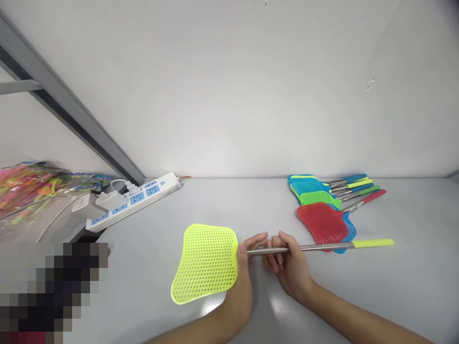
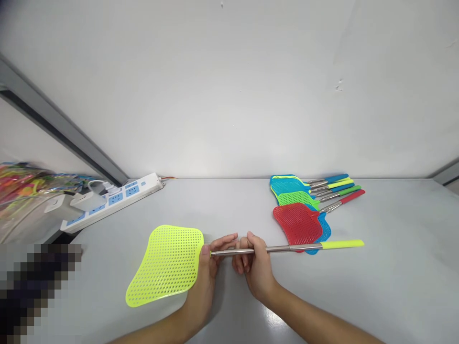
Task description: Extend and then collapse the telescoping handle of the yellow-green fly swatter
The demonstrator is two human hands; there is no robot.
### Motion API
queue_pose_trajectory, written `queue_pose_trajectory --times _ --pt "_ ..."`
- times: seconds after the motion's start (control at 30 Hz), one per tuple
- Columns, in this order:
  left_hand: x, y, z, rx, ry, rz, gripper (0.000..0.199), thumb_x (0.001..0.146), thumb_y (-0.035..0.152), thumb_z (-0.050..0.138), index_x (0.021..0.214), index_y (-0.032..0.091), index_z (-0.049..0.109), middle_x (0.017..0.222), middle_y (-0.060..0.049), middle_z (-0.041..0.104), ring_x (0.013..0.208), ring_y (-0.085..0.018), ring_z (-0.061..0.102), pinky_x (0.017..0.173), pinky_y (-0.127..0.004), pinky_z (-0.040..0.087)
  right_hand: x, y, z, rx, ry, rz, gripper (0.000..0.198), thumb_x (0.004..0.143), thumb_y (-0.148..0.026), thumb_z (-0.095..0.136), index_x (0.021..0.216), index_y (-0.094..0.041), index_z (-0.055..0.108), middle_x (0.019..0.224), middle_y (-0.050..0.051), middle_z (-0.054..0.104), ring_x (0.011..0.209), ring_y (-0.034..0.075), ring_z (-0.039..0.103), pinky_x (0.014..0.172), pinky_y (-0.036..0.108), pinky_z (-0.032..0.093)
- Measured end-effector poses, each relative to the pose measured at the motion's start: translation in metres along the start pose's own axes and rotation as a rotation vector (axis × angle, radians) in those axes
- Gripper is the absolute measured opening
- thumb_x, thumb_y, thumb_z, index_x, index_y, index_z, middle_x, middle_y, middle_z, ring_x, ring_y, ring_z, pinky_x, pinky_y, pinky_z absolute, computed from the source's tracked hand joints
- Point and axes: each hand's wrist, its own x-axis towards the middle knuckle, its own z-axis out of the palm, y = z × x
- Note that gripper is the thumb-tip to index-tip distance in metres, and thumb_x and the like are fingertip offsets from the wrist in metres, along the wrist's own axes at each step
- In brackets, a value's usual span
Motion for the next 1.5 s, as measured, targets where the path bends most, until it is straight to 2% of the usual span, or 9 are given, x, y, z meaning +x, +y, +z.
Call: queue_pose_trajectory --times 0.07,0.27,0.47,0.8,1.0,1.2,1.4,1.5 --pt "-0.0001 -0.0006 -0.0006 0.008 -0.025 0.007 0.047 0.086 0.041 0.02 0.099 0.018 0.059 0.097 -0.006 0.062 0.101 -0.02 0.048 0.096 -0.036 0.026 -0.0011 0.0007 -0.0015 -0.025 -0.028 0.004 0.049 0.081 -0.03 0.032 0.033 -0.019 0.037 0.029 -0.003 0.027 0.031 0.011 0.031 0.041 0.027 0.024" --pt "-0.0019 -0.0011 0.0015 -0.036 -0.018 0.046 0.048 0.087 0.037 0.019 0.094 0.017 0.062 0.077 -0.005 0.064 0.086 -0.019 0.053 0.092 -0.037 0.029 -0.0011 0.0044 -0.0055 -0.1 -0.077 -0.001 0.05 0.081 -0.032 0.029 0.034 -0.02 0.037 0.027 -0.003 0.028 0.029 0.012 0.03 0.041 0.028 0.022" --pt "-0.0029 -0.0043 -0.0018 -0.024 -0.054 0.06 0.047 0.087 0.037 0.019 0.099 0.02 0.061 0.099 -0.005 0.061 0.104 -0.019 0.046 0.098 -0.034 0.024 -0.0009 0.0057 -0.0053 -0.152 -0.125 0.005 0.05 0.081 -0.034 0.028 0.034 -0.021 0.036 0.027 -0.002 0.031 0.029 0.012 0.031 0.042 0.028 0.023" --pt "-0.0031 -0.002 0.0029 0.019 -0.011 0.037 0.048 0.084 0.045 0.025 0.103 0.02 0.061 0.105 -0.007 0.06 0.108 -0.022 0.044 0.098 -0.038 0.025 -0.0042 0.0024 0.0005 -0.259 -0.143 0.047 0.055 0.082 -0.039 0.025 0.033 -0.02 0.039 0.028 -0.001 0.04 0.03 0.01 0.034 0.043 0.027 0.025" --pt "-0.005 -0.0022 0.0034 0.005 0.014 0.017 0.047 0.078 0.051 0.035 0.102 0.02 0.062 0.09 -0.009 0.064 0.093 -0.022 0.053 0.086 -0.036 0.038 -0.0048 0.0032 -0.001 -0.288 -0.171 0.092 0.056 0.082 -0.042 0.024 0.034 -0.019 0.042 0.031 0.001 0.046 0.03 0.01 0.034 0.038 0.025 0.021" --pt "-0.0052 0.0011 0.0064 0.012 0.011 -0.004 0.052 0.078 0.054 0.033 0.104 0.019 0.061 0.074 -0.007 0.064 0.083 -0.021 0.055 0.08 -0.035 0.041 -0.0037 0.0048 -0.0002 -0.267 -0.181 0.083 0.057 0.083 -0.043 0.021 0.036 -0.018 0.043 0.031 0.001 0.045 0.03 0.009 0.034 0.04 0.025 0.023" --pt "0.0006 -0.0042 0.0047 -0.005 0.007 -0.048 0.053 0.08 0.052 0.029 0.104 0.017 0.06 0.082 -0.008 0.062 0.085 -0.02 0.053 0.081 -0.033 0.038 -0.0023 0.0065 0.0017 -0.296 -0.14 0.03 0.057 0.081 -0.046 0.024 0.035 -0.018 0.041 0.031 -0.001 0.04 0.032 0.009 0.036 0.04 0.024 0.024" --pt "0.0036 -0.0057 0.0029 -0.002 -0.046 -0.072 0.054 0.082 0.051 0.024 0.106 0.017 0.058 0.072 -0.006 0.06 0.075 -0.019 0.052 0.078 -0.033 0.038 -0.0009 0.007 0.0004 -0.318 -0.09 0.031 0.054 0.081 -0.046 0.027 0.037 -0.017 0.042 0.032 -0.001 0.041 0.032 0.009 0.037 0.037 0.023 0.022"
